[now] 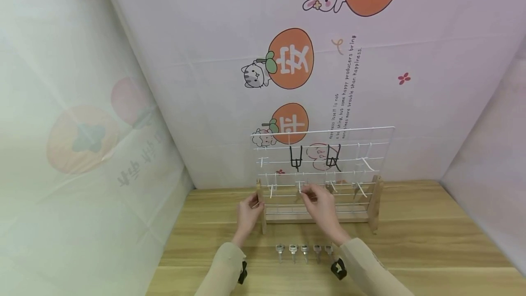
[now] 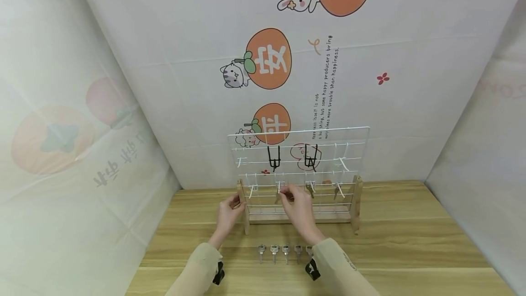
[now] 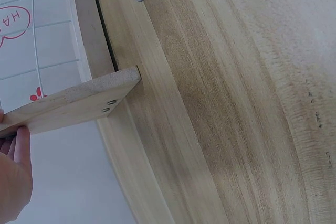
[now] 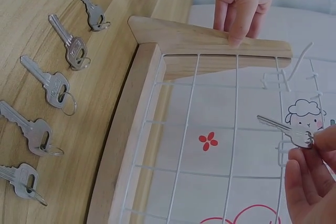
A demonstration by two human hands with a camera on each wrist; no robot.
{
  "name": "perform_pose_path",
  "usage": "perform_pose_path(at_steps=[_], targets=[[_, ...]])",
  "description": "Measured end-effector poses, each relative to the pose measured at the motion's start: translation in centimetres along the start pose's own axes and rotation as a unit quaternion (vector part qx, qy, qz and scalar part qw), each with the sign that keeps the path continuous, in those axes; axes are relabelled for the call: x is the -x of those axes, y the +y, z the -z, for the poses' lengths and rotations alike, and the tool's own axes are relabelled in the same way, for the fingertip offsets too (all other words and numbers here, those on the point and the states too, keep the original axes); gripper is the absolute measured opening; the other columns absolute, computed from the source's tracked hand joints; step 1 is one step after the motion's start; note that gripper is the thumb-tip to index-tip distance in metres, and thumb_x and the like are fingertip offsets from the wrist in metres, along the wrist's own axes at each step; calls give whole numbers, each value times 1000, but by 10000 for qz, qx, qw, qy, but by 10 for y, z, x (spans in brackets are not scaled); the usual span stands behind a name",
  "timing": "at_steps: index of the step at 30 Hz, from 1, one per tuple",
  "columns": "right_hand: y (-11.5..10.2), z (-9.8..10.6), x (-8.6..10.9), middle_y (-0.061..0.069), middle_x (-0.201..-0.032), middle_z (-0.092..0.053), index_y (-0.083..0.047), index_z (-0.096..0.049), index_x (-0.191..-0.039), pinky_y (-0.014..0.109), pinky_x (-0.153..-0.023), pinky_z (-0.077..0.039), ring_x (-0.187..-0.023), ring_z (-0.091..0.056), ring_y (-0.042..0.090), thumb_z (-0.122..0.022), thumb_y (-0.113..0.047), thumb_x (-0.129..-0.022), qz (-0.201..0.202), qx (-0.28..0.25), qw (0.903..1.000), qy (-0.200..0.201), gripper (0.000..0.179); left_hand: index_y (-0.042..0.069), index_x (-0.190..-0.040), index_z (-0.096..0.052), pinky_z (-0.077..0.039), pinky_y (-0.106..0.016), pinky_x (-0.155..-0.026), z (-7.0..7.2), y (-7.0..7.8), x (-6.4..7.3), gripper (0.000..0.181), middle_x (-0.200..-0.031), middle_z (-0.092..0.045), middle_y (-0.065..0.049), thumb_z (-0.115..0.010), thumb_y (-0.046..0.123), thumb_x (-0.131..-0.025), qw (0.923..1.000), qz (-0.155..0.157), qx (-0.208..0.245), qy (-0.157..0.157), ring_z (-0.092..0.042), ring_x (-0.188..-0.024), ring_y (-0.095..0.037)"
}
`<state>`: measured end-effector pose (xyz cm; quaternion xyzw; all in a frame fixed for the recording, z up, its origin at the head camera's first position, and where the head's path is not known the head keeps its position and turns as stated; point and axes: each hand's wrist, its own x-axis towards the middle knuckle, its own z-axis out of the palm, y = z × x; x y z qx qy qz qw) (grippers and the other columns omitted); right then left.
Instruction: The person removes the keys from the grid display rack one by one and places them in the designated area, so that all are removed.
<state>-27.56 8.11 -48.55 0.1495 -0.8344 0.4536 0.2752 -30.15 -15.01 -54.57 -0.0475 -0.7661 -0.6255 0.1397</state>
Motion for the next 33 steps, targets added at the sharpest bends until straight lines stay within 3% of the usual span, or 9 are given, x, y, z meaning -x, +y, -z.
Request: perform_pose_path(at_steps=[6,13,17,20,27,33], targets=[[-2,5,2,7,-91,-74,-6,-70,-94,15,-67,-61,-77,-67,15,-73,-1,-85,-237,-129,9995,-152,10,-17,-125,-57,-63,-34,-91,-2,5,2,39,-121,-63,-36,-65,-9,-87,9999,26,-107,72,-66,-112,-46],[-3,11,5,6,-91,-75,-7,-70,-95,14,-68,-62,-77,-68,15,-73,-1,-85,-311,-190,9991,-202,12,-22,-122,-55,-62,-41,-92,2,35,11,39,-119,-61,-41,-64,-11,-86,9999,-56,-79,-49,-64,-111,-51],[-5,14,5,7,-91,-75,-7,-70,-95,14,-68,-61,-77,-69,14,-73,-2,-85,-347,-179,9990,-216,11,-22,-122,-55,-61,-43,-92,4,44,15,38,-118,-62,-41,-64,-10,-86,9999,-66,-81,-119,-65,-110,-51],[-8,16,6,7,-90,-75,-7,-71,-95,13,-68,-61,-77,-69,14,-73,-2,-85,-364,-168,9989,-245,11,-23,-121,-55,-62,-44,-91,2,39,14,38,-117,-61,-42,-63,-12,-86,9999,-62,-96,-92,-64,-110,-52],[-9,25,13,6,-89,-74,-5,-70,-96,15,-69,-62,-77,-68,12,-73,1,-84,-268,-148,9989,-363,13,-19,-123,-57,-63,-41,-90,-3,8,4,38,-118,-64,-39,-65,-10,-86,9996,-15,-272,106,-67,-109,-48],[0,30,23,7,-84,-73,-5,-70,-92,14,-65,-61,-73,-66,6,-73,1,-84,-182,66,9989,-430,11,-16,-122,-60,-64,-33,-87,-1,2,1,38,-118,-65,-35,-68,-7,-85,9998,-20,-191,108,-68,-108,-44]])
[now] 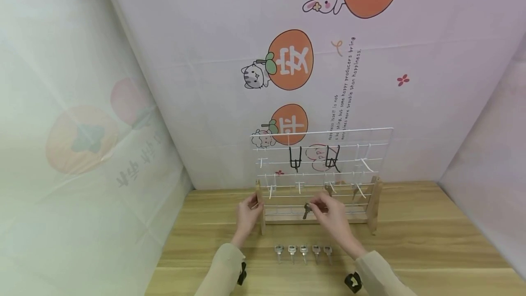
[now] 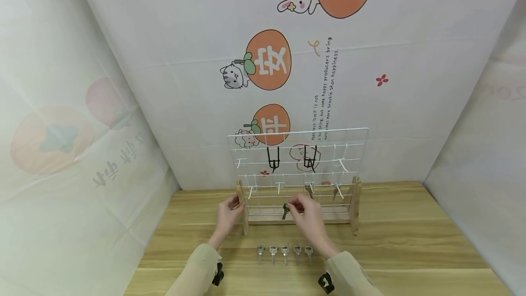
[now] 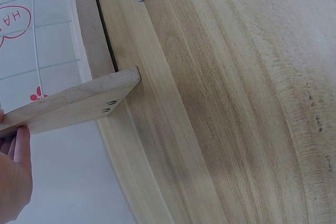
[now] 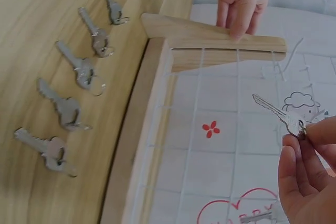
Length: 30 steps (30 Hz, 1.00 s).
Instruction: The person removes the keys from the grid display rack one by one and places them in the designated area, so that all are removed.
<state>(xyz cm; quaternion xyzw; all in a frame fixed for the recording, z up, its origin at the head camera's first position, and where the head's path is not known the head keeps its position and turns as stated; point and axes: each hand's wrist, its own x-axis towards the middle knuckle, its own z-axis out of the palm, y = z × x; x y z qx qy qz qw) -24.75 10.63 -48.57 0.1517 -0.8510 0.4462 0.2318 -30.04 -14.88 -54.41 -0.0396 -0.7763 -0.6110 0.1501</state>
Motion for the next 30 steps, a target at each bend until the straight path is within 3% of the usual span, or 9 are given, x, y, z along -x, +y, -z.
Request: perform_pose_path(at_steps=[13,19,24,30], targets=[[45,10,28,0,-78,-70,-7,-68,-84,14,-58,-58,-70,-61,1,-75,7,-79,324,652,9973,14,17,-18,-123,-57,-63,-32,-89,0,0,0,40,-120,-63,-38,-66,-9,-85,9999,53,102,-39,-67,-111,-46],[62,16,38,1,-78,-70,-6,-67,-83,16,-58,-58,-69,-62,5,-75,11,-75,474,824,9955,-37,21,-17,-123,-57,-63,-31,-89,0,1,-1,41,-121,-63,-37,-66,-8,-85,9998,79,160,-5,-67,-111,-46],[75,21,46,-2,-75,-66,-10,-65,-81,15,-56,-54,-66,-57,2,-76,11,-73,359,1157,9923,-270,25,-18,-123,-57,-63,-31,-89,0,1,0,40,-121,-63,-37,-66,-7,-85,10000,57,75,8,-67,-110,-46],[94,26,55,-2,-76,-68,-10,-65,-83,15,-55,-53,-65,-55,-2,-74,9,-77,-72,1172,9905,-717,21,-17,-124,-57,-63,-33,-89,0,1,0,41,-121,-63,-36,-67,-8,-85,10000,77,33,7,-67,-111,-45]])
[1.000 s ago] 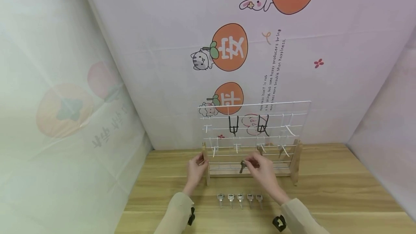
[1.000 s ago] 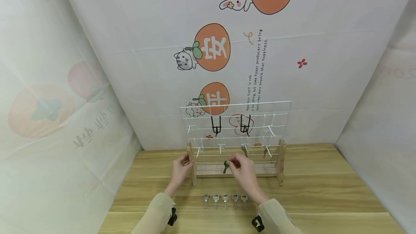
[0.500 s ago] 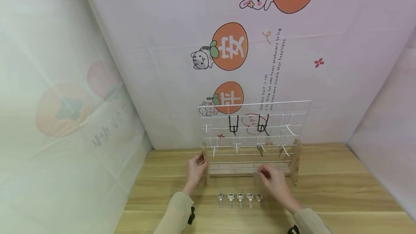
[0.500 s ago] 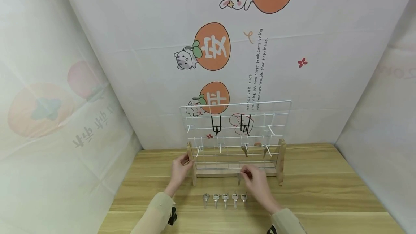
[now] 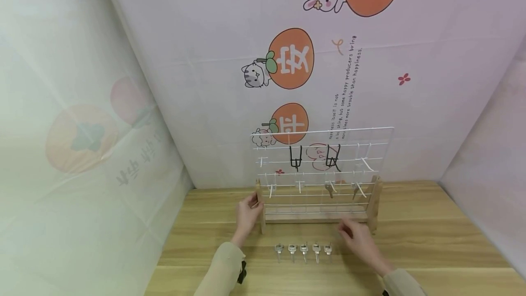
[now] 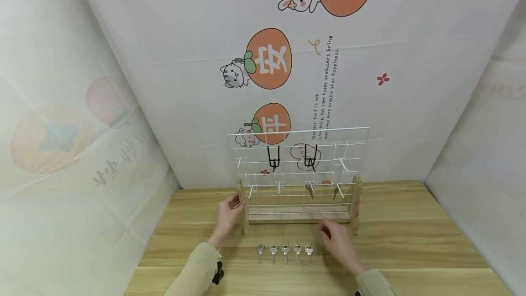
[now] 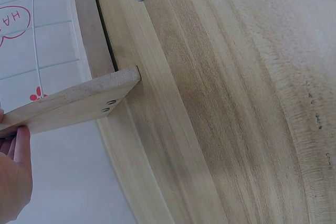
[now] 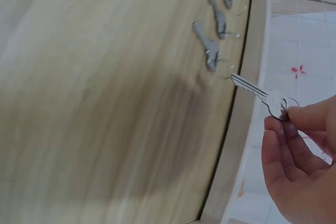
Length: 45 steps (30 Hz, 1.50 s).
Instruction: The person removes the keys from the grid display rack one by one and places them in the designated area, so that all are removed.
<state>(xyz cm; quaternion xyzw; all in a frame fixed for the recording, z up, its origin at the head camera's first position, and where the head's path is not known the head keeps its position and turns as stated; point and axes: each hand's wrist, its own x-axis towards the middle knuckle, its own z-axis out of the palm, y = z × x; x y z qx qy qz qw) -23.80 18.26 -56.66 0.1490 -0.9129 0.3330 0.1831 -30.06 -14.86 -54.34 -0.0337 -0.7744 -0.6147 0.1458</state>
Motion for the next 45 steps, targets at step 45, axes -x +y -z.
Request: perform_pose_path(at_steps=[45], targets=[[28,-10,14,-4,-73,-66,-8,-64,-79,14,-52,-46,-65,-47,-6,-72,4,-80,123,-161,9919,-1254,15,-21,-123,-56,-62,-39,-92,7,36,13,39,-121,-61,-40,-65,-9,-86,9997,-146,40,-168,-63,-112,-52]])
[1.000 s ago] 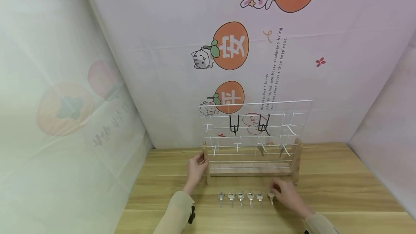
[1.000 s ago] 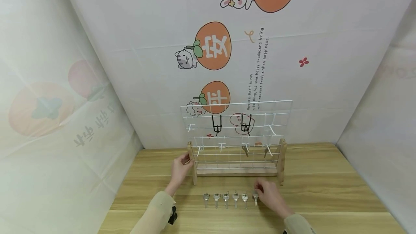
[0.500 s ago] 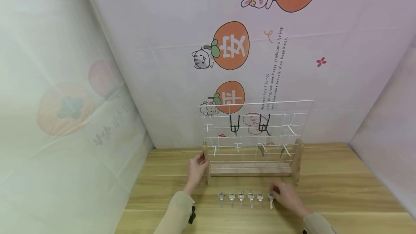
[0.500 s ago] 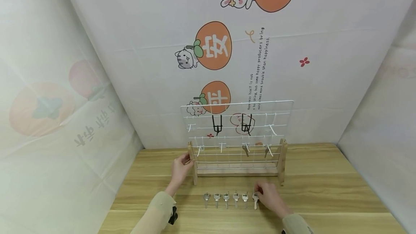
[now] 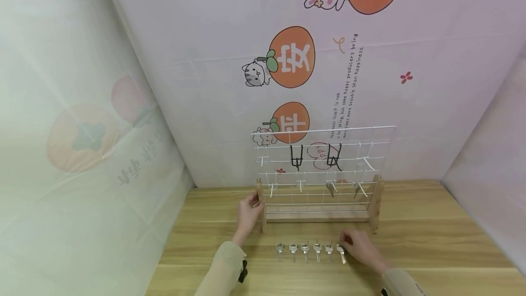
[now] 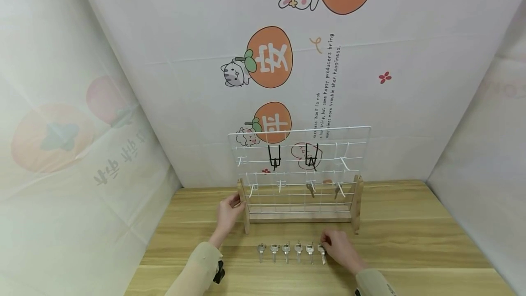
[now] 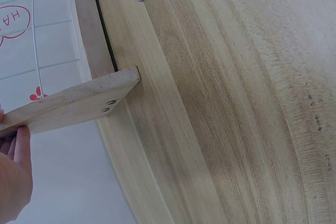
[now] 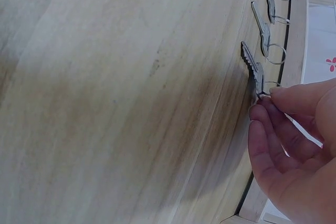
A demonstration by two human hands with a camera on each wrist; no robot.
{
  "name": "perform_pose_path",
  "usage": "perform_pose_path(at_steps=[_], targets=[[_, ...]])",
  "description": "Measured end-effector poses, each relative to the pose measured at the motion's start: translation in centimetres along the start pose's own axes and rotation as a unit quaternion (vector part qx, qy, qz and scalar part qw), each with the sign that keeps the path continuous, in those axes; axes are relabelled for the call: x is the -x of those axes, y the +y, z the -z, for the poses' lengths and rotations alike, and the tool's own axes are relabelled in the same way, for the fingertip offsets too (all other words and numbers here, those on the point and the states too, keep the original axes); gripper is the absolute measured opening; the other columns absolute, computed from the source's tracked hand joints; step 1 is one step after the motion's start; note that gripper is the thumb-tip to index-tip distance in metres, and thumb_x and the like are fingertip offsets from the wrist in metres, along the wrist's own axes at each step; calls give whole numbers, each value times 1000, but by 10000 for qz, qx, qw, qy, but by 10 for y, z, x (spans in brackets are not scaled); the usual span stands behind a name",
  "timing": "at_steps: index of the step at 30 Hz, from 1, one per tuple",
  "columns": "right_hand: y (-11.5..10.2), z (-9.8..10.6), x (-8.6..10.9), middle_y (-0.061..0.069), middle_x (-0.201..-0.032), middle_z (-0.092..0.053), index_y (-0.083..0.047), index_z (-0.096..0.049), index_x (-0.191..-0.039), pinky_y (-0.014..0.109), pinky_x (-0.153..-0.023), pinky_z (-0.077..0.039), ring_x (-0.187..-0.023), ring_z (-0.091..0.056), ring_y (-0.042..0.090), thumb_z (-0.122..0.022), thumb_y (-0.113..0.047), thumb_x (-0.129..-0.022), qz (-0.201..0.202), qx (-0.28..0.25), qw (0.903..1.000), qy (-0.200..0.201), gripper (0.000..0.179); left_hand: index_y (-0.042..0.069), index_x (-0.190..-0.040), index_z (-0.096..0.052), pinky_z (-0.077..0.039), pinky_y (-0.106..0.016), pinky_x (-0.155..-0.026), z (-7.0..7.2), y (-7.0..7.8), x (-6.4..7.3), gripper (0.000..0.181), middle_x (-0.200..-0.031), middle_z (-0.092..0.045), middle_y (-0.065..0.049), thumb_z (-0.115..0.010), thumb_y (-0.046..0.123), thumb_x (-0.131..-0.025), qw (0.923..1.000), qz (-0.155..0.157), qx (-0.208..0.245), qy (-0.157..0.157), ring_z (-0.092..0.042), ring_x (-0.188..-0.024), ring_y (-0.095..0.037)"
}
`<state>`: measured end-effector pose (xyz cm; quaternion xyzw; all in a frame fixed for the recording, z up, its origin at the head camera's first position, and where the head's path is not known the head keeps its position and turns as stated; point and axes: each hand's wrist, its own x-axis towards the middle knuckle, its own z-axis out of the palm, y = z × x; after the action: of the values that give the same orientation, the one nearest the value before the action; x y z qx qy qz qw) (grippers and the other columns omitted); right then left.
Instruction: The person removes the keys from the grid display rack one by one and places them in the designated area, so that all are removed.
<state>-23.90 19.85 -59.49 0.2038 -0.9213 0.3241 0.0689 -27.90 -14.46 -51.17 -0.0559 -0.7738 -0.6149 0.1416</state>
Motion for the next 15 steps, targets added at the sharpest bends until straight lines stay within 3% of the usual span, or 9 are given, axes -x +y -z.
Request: perform_pose_path(at_steps=[15], targets=[[0,0,0,-4,-73,-66,-10,-63,-77,14,-54,-48,-66,-48,-7,-73,3,-79,20,-62,9999,-77,16,-21,-123,-55,-61,-41,-93,0,0,-1,39,-122,-60,-41,-63,-11,-86,10000,6,66,-6,-63,-113,-53]])
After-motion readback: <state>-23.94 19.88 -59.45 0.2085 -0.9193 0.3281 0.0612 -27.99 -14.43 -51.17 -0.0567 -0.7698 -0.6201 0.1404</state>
